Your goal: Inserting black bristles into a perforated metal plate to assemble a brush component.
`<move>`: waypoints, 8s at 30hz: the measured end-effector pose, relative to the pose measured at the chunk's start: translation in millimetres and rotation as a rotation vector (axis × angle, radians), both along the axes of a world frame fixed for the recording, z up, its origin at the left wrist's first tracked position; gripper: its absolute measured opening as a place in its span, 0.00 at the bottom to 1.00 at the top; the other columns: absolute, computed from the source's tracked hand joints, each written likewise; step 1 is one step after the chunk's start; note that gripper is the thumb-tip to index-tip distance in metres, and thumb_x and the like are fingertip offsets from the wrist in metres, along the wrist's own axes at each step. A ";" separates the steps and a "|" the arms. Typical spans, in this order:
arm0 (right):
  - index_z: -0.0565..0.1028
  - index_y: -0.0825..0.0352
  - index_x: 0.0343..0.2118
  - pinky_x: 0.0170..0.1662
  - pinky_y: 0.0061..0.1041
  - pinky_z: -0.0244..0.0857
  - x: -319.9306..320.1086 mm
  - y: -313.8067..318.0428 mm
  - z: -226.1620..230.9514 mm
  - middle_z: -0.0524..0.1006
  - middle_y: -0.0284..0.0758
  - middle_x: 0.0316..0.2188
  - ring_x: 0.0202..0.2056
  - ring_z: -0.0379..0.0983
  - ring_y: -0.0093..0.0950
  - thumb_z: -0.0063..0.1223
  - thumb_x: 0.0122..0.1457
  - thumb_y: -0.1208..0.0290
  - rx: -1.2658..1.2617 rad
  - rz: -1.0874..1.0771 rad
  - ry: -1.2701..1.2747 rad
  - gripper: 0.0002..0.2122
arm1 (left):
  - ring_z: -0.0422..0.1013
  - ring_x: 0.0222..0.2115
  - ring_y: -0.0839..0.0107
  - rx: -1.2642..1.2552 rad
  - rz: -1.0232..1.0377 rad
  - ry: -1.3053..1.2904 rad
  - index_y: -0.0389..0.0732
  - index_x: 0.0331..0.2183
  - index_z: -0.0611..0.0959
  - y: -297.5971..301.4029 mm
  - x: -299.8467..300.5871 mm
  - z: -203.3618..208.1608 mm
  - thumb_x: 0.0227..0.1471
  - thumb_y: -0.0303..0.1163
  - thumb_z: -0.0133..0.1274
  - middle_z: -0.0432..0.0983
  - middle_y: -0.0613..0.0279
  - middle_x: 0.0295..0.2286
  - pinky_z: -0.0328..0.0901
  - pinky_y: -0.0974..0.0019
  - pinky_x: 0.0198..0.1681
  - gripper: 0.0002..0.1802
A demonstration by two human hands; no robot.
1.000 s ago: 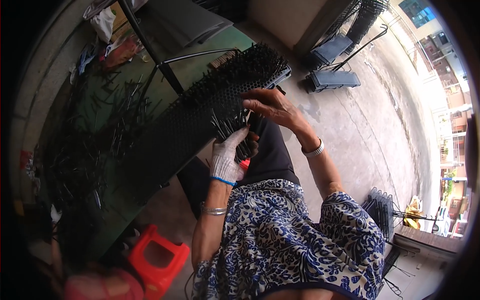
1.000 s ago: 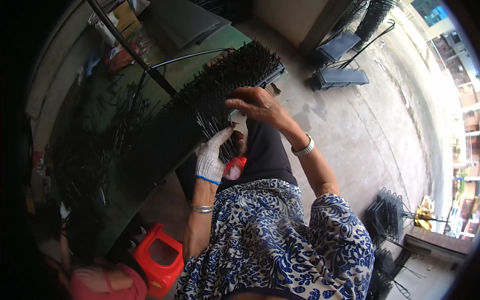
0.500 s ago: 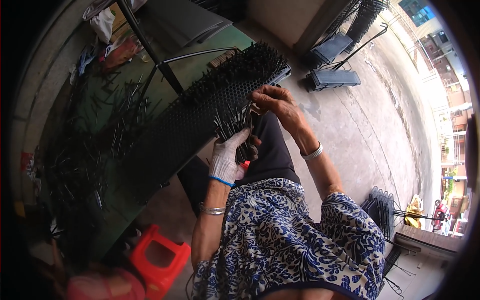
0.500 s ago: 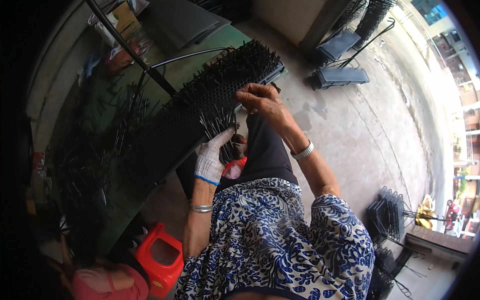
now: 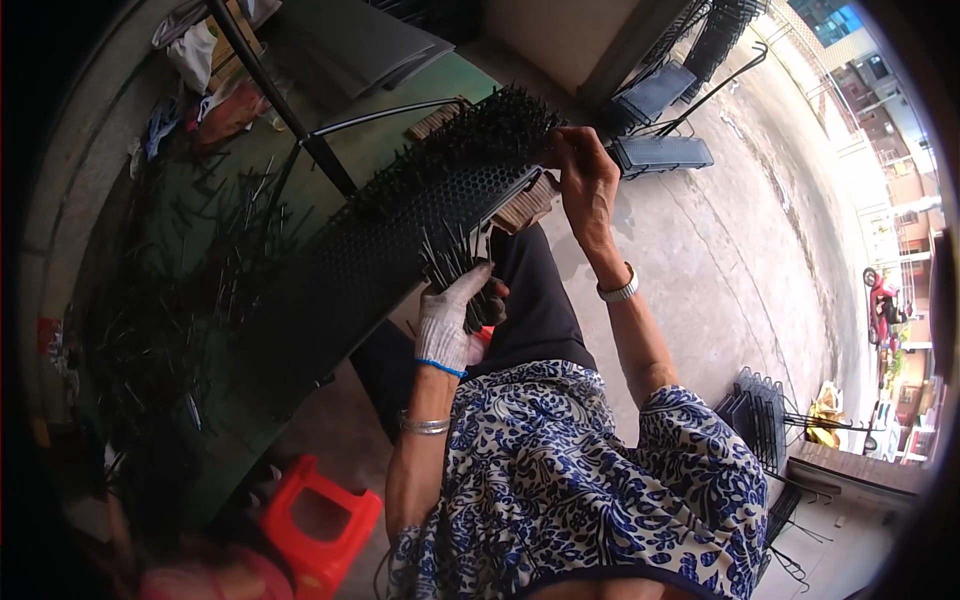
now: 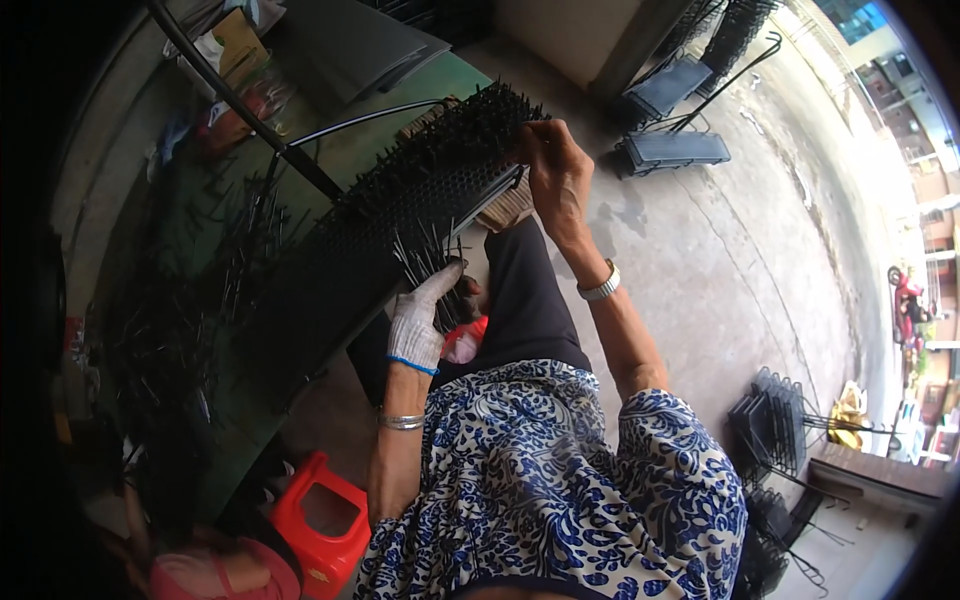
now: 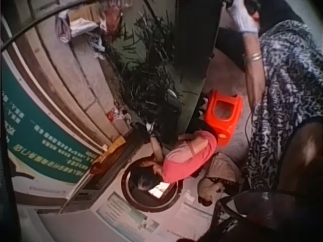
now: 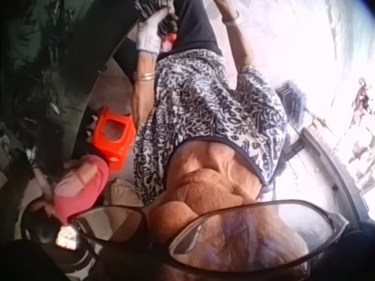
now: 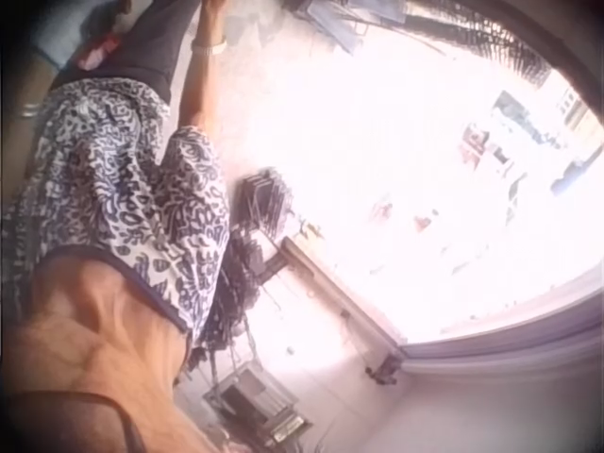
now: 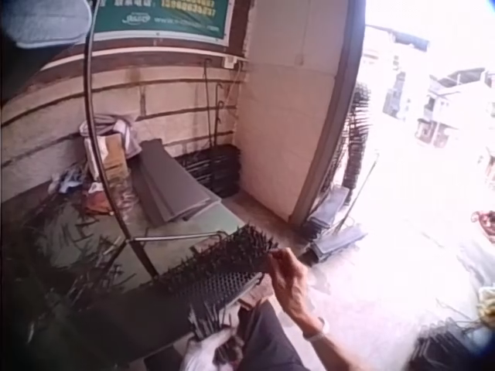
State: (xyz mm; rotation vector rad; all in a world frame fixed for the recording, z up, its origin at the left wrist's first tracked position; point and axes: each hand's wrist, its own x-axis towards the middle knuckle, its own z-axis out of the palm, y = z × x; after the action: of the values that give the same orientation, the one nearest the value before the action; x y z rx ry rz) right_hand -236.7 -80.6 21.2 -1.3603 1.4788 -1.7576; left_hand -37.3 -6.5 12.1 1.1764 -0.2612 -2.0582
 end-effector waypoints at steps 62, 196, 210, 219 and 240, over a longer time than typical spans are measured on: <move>0.68 0.66 0.36 0.29 0.31 0.64 1.8 -4.8 -8.2 0.70 0.41 0.24 0.27 0.72 0.38 0.51 0.56 0.79 -0.098 -0.167 0.725 0.06 | 0.67 0.14 0.76 0.099 0.039 0.081 0.40 0.28 0.82 6.4 -0.1 -3.7 0.48 0.31 0.62 0.74 0.65 0.17 0.65 0.69 0.19 0.06; 0.78 0.60 0.37 0.31 0.26 0.65 23.3 -8.6 6.4 0.71 0.35 0.26 0.28 0.70 0.31 0.55 0.55 0.69 0.039 0.016 0.850 0.07 | 0.72 0.20 0.75 -0.009 0.109 0.112 0.40 0.33 0.82 5.3 -0.3 0.4 0.52 0.33 0.57 0.76 0.64 0.22 0.72 0.68 0.23 0.07; 0.75 0.73 0.34 0.29 0.18 0.68 25.3 37.6 26.0 0.77 0.32 0.22 0.25 0.74 0.18 0.50 0.62 0.68 0.493 0.656 0.167 0.11 | 0.72 0.15 0.76 -0.260 0.011 -0.055 0.38 0.39 0.81 11.6 -4.4 0.4 0.51 0.30 0.57 0.80 0.56 0.25 0.65 0.75 0.15 0.12; 0.75 0.73 0.34 0.31 0.19 0.70 24.2 42.1 26.7 0.78 0.33 0.25 0.27 0.75 0.19 0.50 0.62 0.69 0.545 0.679 -0.006 0.09 | 0.69 0.12 0.79 -0.251 -0.083 -0.081 0.37 0.35 0.82 8.9 -1.8 -2.6 0.50 0.28 0.58 0.81 0.53 0.25 0.60 0.76 0.12 0.09; 0.72 0.71 0.34 0.31 0.20 0.68 5.6 -1.7 10.7 0.76 0.36 0.23 0.26 0.76 0.23 0.49 0.58 0.81 -0.039 0.042 0.621 0.02 | 0.76 0.33 0.68 0.032 0.163 0.225 0.40 0.40 0.78 -2.3 -1.0 -30.3 0.55 0.29 0.52 0.79 0.56 0.33 0.74 0.61 0.36 0.10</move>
State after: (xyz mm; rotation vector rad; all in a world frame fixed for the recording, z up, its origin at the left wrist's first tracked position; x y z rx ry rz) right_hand -231.2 -82.2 31.8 -2.0647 1.6983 -1.4011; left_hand -38.3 -8.8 -18.1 0.9412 -0.0231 -2.0341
